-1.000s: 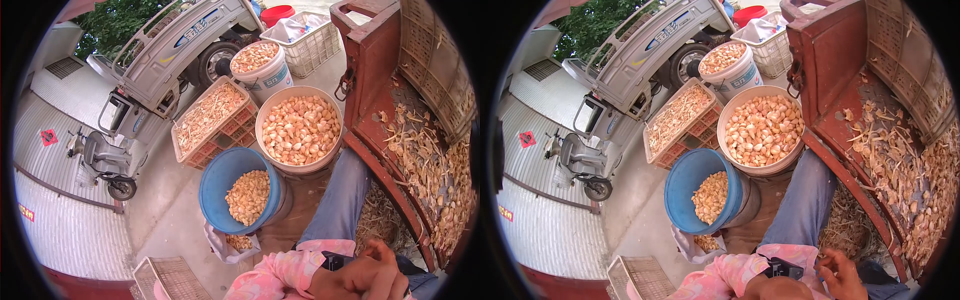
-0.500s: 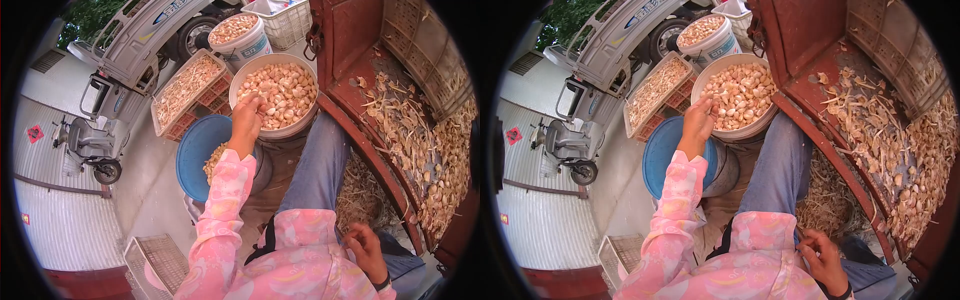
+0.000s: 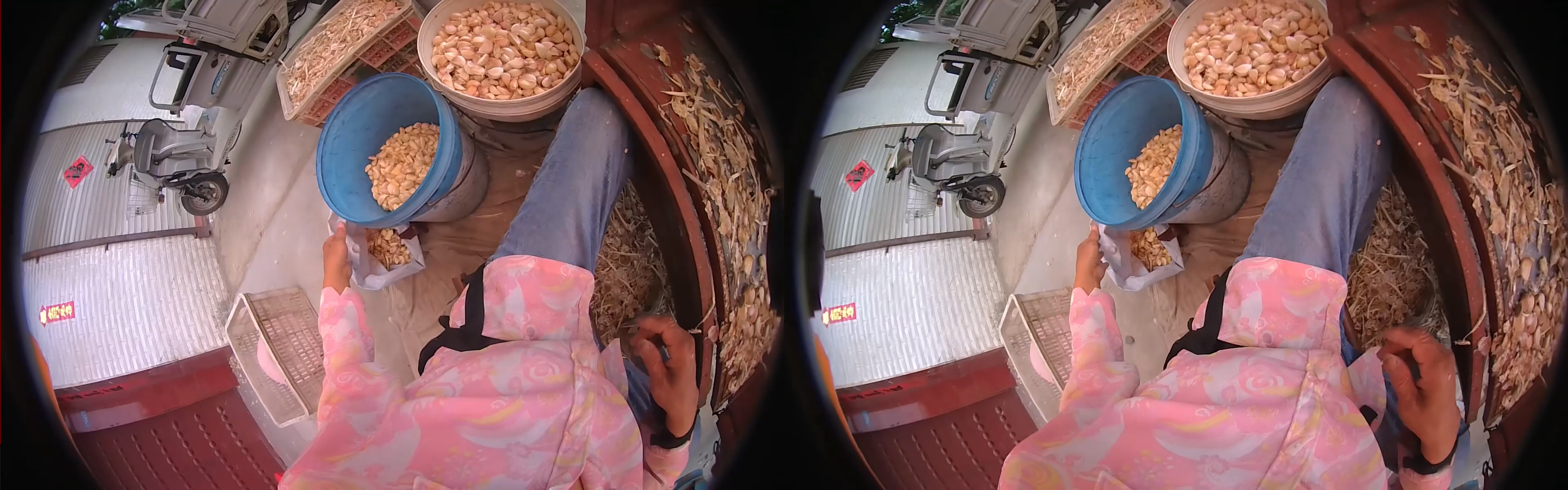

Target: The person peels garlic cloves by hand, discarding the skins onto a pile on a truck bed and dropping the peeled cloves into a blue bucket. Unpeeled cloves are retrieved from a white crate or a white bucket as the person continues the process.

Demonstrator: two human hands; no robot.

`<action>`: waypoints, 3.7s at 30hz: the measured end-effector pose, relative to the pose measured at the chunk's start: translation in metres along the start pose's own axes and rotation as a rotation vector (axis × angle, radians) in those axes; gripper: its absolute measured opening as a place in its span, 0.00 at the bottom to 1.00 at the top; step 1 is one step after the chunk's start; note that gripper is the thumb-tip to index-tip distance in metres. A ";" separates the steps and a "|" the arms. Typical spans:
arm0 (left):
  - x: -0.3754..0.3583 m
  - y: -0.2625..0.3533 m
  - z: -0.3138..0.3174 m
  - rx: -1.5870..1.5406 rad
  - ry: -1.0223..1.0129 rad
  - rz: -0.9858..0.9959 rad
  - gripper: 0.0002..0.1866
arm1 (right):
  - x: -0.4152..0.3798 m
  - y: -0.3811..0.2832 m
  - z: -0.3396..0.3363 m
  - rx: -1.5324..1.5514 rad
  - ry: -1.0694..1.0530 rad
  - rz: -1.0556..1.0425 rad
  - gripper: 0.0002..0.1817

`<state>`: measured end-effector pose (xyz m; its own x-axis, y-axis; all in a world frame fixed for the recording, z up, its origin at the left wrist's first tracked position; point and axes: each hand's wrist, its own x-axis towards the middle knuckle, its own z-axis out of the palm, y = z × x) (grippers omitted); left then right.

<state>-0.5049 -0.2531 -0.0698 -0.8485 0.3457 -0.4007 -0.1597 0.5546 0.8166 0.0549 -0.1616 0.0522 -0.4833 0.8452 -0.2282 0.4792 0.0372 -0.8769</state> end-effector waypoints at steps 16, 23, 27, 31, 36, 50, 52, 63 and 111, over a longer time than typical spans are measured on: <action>-0.344 0.176 0.350 0.148 -1.332 1.302 0.10 | -0.044 0.059 -0.107 -0.179 0.713 0.188 0.04; -0.448 0.097 0.443 0.592 -1.194 1.667 0.11 | -0.039 0.100 -0.131 -0.280 0.954 0.104 0.04; -0.446 0.090 0.439 0.349 -1.186 1.779 0.12 | -0.031 0.115 -0.136 -0.483 0.965 -0.100 0.09; -0.443 0.106 0.424 0.296 -1.304 1.745 0.14 | -0.032 0.098 -0.134 -0.428 0.777 -0.105 0.12; -0.428 0.102 0.413 0.169 -1.546 1.493 0.11 | -0.028 0.101 -0.125 -0.523 0.733 -0.088 0.13; -0.406 0.089 0.398 -0.096 -2.004 0.353 0.14 | -0.019 0.093 -0.118 -0.077 0.858 -0.059 0.13; -0.408 0.084 0.399 -0.193 -1.943 0.463 0.13 | -0.024 0.097 -0.129 -0.083 0.874 0.108 0.13; -0.410 0.113 0.397 -0.008 -2.012 0.402 0.15 | -0.012 0.120 -0.164 -0.835 0.894 0.147 0.08; -0.402 0.101 0.347 -0.021 -1.656 1.442 0.09 | -0.026 0.081 -0.089 -0.384 0.689 -0.018 0.08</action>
<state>-0.0050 -0.0727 0.0297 0.7130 0.5545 0.4292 -0.0086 -0.6051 0.7961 0.1713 -0.1328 0.0247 0.0096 0.9781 0.2077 0.7556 0.1290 -0.6422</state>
